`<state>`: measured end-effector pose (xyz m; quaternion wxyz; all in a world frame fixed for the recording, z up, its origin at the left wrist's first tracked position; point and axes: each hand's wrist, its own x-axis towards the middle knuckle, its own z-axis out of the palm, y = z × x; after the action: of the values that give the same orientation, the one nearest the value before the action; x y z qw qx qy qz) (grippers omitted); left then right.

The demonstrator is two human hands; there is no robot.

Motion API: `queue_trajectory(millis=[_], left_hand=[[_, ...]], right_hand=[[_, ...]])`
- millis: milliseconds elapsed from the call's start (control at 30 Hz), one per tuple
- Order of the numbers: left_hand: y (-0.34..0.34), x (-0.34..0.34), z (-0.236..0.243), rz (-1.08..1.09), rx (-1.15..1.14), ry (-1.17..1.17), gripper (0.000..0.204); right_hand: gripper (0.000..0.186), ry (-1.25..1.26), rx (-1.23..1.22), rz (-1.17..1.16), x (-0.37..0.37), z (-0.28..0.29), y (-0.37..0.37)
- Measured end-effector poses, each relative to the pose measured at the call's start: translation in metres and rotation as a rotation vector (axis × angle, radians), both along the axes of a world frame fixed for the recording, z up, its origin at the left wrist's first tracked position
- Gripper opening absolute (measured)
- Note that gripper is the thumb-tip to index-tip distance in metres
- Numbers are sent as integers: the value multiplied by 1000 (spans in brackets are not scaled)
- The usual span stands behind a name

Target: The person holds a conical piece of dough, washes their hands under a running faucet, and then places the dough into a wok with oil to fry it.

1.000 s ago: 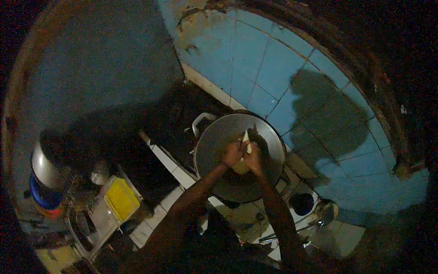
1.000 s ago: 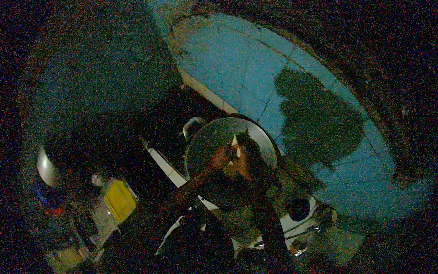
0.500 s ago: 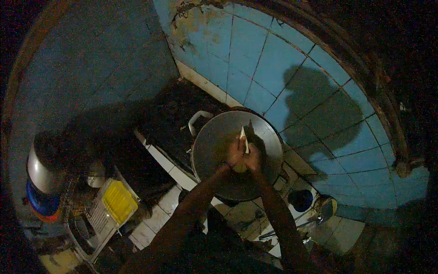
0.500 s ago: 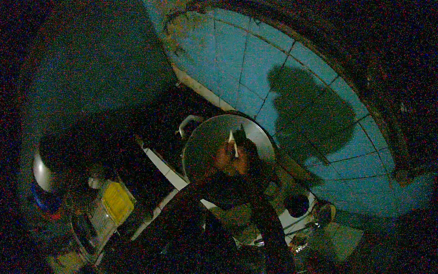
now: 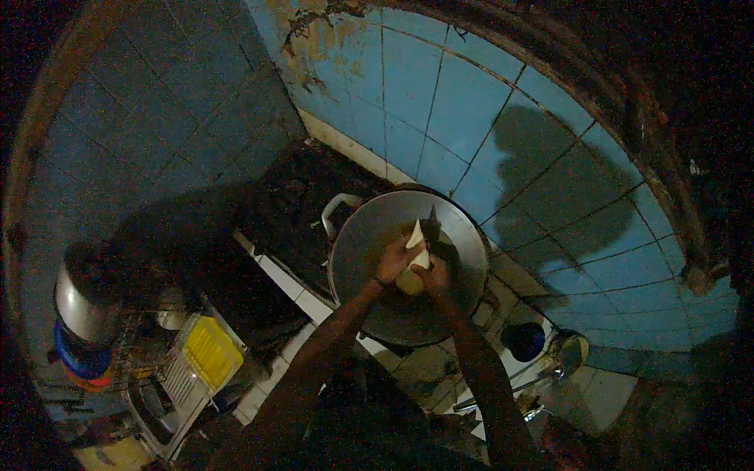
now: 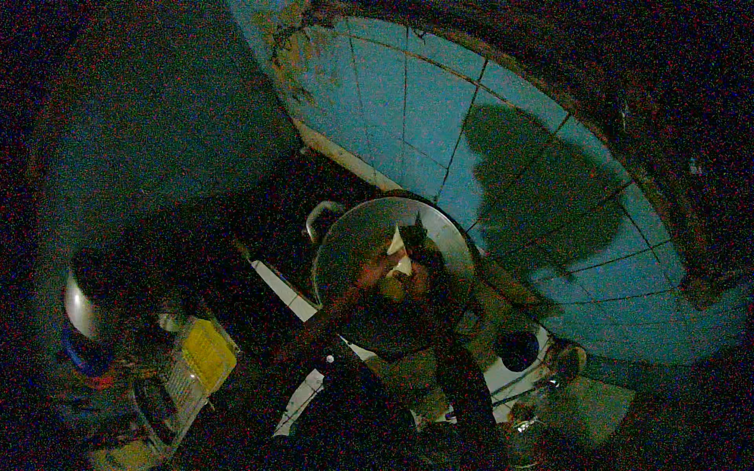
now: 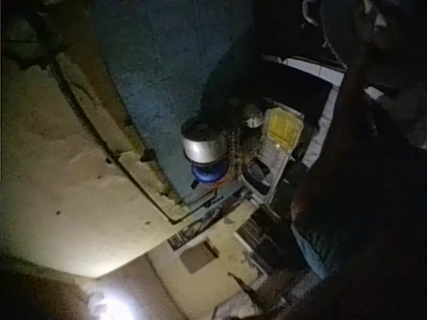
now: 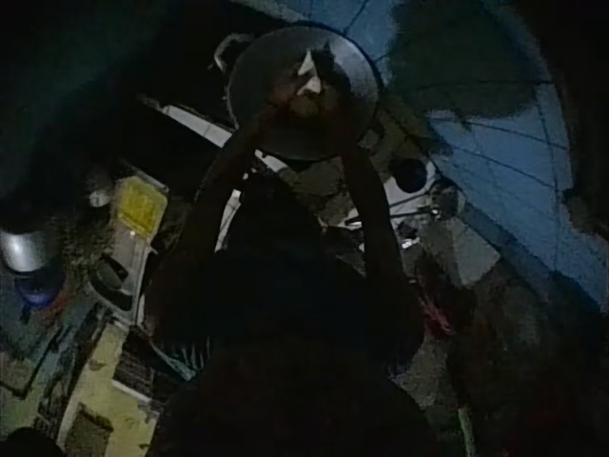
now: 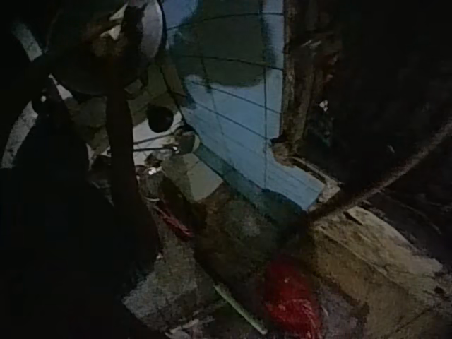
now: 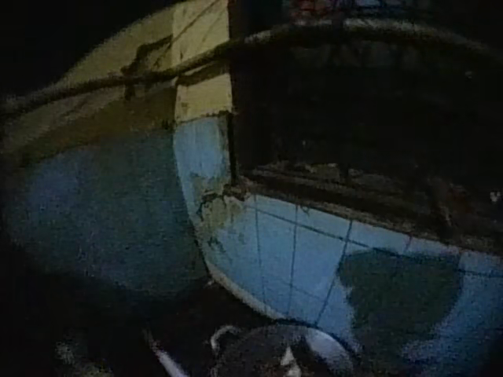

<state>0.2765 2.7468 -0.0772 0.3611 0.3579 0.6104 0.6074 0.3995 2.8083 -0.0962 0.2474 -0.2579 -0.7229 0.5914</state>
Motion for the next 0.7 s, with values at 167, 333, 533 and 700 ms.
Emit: queue_trajectory(millis=[167, 333, 533, 700], left_hand=[[-17, -9, -14, -203, -129, -103, 29], [-31, -17, -13, -246, -70, 40, 32], [-41, -20, 23, -264, -130, 293, 34], [-38, -14, 26, -136, -252, 302, 36]], right_hand=[[37, -222, 127, -22, -4, -16, 2], [38, -98, 184, -42, -7, -6, -9], [35, 32, 210, -49, -7, 5, -9], [39, -29, 375, -102, -6, 1, -5]])
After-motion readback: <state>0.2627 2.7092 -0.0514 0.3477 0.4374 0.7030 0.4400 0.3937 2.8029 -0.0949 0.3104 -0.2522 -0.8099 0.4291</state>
